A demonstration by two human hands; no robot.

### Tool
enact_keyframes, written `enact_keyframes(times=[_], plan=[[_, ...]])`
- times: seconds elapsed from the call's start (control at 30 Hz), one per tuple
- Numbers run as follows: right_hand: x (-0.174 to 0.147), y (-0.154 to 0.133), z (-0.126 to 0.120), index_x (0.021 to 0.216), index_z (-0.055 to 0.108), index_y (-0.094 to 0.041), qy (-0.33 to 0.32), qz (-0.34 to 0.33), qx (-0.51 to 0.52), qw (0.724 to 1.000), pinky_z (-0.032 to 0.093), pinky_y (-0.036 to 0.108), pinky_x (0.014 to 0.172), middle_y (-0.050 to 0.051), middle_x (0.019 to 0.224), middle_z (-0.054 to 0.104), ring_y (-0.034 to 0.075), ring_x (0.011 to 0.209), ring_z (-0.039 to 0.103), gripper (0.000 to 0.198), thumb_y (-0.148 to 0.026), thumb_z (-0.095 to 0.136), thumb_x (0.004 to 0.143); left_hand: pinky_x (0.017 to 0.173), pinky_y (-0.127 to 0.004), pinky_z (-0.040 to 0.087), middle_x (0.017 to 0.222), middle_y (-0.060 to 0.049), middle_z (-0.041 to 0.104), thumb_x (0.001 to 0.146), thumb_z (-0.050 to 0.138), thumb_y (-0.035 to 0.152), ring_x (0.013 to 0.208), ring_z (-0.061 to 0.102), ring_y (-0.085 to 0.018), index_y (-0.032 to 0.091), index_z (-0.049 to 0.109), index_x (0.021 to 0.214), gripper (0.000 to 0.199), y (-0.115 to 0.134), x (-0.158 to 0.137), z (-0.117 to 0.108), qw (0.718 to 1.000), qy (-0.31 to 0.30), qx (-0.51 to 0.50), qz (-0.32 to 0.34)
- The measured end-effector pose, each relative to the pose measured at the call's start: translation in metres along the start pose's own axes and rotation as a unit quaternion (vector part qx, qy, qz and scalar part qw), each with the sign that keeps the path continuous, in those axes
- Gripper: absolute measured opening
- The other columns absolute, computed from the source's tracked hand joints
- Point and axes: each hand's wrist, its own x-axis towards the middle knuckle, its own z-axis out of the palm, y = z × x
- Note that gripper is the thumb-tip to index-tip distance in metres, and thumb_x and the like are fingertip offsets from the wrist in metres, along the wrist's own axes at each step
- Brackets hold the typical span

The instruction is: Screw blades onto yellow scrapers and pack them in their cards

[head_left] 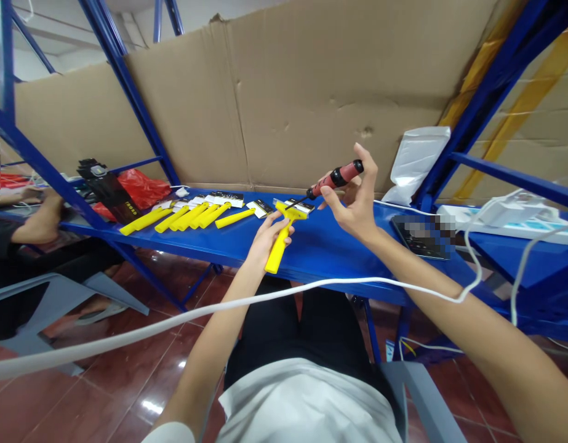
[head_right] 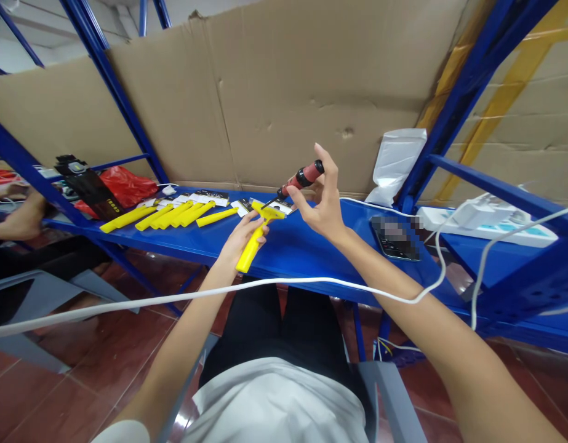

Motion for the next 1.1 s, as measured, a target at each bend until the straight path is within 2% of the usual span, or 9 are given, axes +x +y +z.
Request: enact_keyframes(times=[0.13,0.27,0.37,0.57,0.63,0.83,0.93,1.03,1.1], plan=[[-0.003,-0.012,0.001,0.179,-0.005,-0.049,-0.02,0.072,0.027,0.997,0.077,0.04,0.069,0.012,0.168,0.06,0.032,0.119,0.081,0.108,-0.075,0.069,0.105,0.055,-0.014,0.049,0.117,-0.01,0.077,0.088,0.088,0.01,0.079,0.074,-0.012,0.023,0.059,0.137,0.058,0.0,0.001,0.0,1.0,0.004,-0.011,-0.006],[-0.003,0.003,0.003,0.176,0.011,-0.05,-0.001,0.043,0.046,0.998,0.072,0.033,0.054,0.011,0.157,0.068,0.032,0.108,0.085,0.102,-0.076,0.075,0.101,0.055,-0.013,0.049,0.116,-0.01,0.076,0.091,0.084,0.008,0.076,0.072,-0.01,0.022,0.059,0.134,0.052,0.002,0.001,0.002,0.999,0.017,-0.022,-0.017],[-0.002,0.015,0.002,0.174,0.02,-0.051,0.025,0.019,0.038,0.999,0.069,0.031,0.05,0.009,0.15,0.07,0.032,0.102,0.086,0.098,-0.077,0.078,0.099,0.054,-0.013,0.049,0.115,-0.01,0.076,0.092,0.083,0.008,0.076,0.072,-0.011,0.022,0.059,0.135,0.052,0.002,0.001,0.002,1.0,0.015,-0.02,-0.013],[-0.001,0.0,0.0,0.177,0.006,-0.05,-0.009,0.042,0.042,0.998,0.077,0.039,0.067,0.013,0.169,0.059,0.033,0.119,0.082,0.104,-0.071,0.076,0.103,0.055,-0.014,0.05,0.116,-0.01,0.077,0.092,0.083,0.008,0.076,0.073,-0.011,0.022,0.058,0.138,0.055,0.002,-0.001,0.003,1.0,0.008,-0.016,-0.009],[-0.002,-0.002,0.001,0.177,0.004,-0.051,-0.013,0.048,0.044,0.998,0.077,0.039,0.067,0.012,0.171,0.057,0.032,0.117,0.083,0.106,-0.071,0.076,0.102,0.055,-0.014,0.049,0.117,-0.011,0.077,0.091,0.084,0.007,0.075,0.073,-0.011,0.022,0.058,0.137,0.054,0.004,-0.001,0.003,1.0,0.017,-0.02,-0.018],[-0.005,0.015,-0.002,0.178,0.013,-0.047,0.011,0.047,0.023,0.999,0.075,0.039,0.062,0.014,0.157,0.065,0.036,0.108,0.085,0.107,-0.084,0.074,0.098,0.054,-0.014,0.047,0.114,-0.01,0.077,0.089,0.088,0.007,0.075,0.074,-0.012,0.022,0.058,0.133,0.055,0.005,0.001,0.004,0.999,0.013,-0.023,-0.024],[-0.004,0.011,-0.005,0.179,0.005,-0.049,0.005,0.04,0.004,0.999,0.076,0.043,0.065,0.015,0.164,0.06,0.037,0.113,0.084,0.107,-0.085,0.069,0.101,0.053,-0.015,0.046,0.11,-0.009,0.077,0.09,0.086,0.006,0.074,0.073,-0.012,0.022,0.058,0.131,0.052,0.004,0.0,0.005,1.0,0.019,-0.012,-0.018],[-0.002,-0.003,-0.005,0.179,-0.01,-0.051,-0.031,0.042,0.004,0.999,0.078,0.045,0.074,0.014,0.18,0.044,0.037,0.128,0.079,0.113,-0.082,0.067,0.103,0.053,-0.014,0.046,0.11,-0.01,0.078,0.09,0.085,0.006,0.074,0.073,-0.012,0.022,0.059,0.13,0.05,0.004,0.0,0.005,1.0,0.016,-0.014,-0.019],[-0.002,-0.009,-0.004,0.178,-0.015,-0.051,-0.049,0.044,0.01,0.998,0.079,0.047,0.077,0.013,0.186,0.036,0.037,0.13,0.078,0.119,-0.083,0.069,0.101,0.054,-0.014,0.047,0.112,-0.01,0.078,0.09,0.085,0.006,0.076,0.074,-0.012,0.022,0.06,0.131,0.051,0.004,0.0,0.003,1.0,0.007,-0.018,-0.02]])
